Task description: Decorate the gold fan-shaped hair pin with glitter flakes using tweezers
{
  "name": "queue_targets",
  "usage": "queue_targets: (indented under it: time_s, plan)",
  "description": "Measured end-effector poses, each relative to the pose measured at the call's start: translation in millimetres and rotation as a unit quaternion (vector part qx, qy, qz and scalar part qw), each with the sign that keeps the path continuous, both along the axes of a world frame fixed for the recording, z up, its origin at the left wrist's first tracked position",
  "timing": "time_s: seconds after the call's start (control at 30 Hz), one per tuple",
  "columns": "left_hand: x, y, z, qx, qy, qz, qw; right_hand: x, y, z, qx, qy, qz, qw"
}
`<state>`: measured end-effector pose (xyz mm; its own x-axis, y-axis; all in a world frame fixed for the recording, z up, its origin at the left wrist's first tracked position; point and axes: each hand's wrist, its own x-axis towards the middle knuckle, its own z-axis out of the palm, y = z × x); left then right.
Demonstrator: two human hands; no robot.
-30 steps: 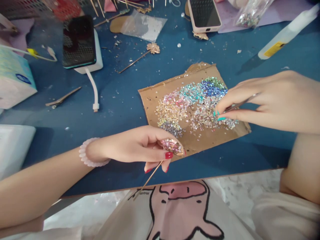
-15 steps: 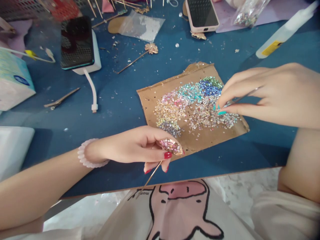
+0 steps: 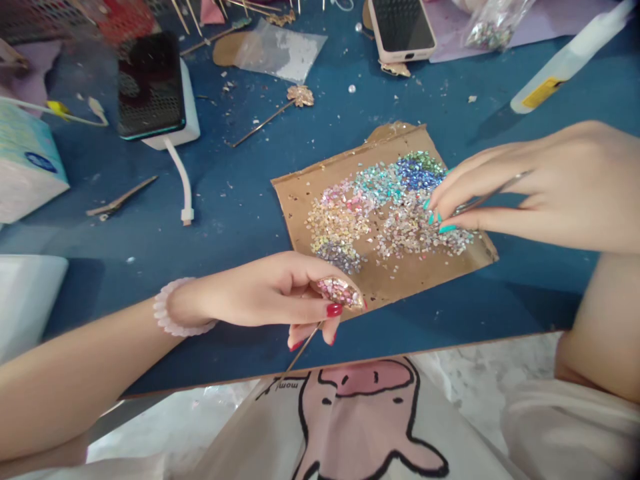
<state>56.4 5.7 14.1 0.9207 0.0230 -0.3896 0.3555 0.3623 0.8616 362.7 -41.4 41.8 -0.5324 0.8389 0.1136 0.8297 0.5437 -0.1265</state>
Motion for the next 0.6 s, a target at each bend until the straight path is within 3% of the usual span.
queue_targets:
  time_s: [0.6]
  plan:
    - [1, 0, 1.4, 0.008, 0.001, -0.005, 1.0, -11, 3, 1.7, 0.009, 0.021, 0.027, 0.999]
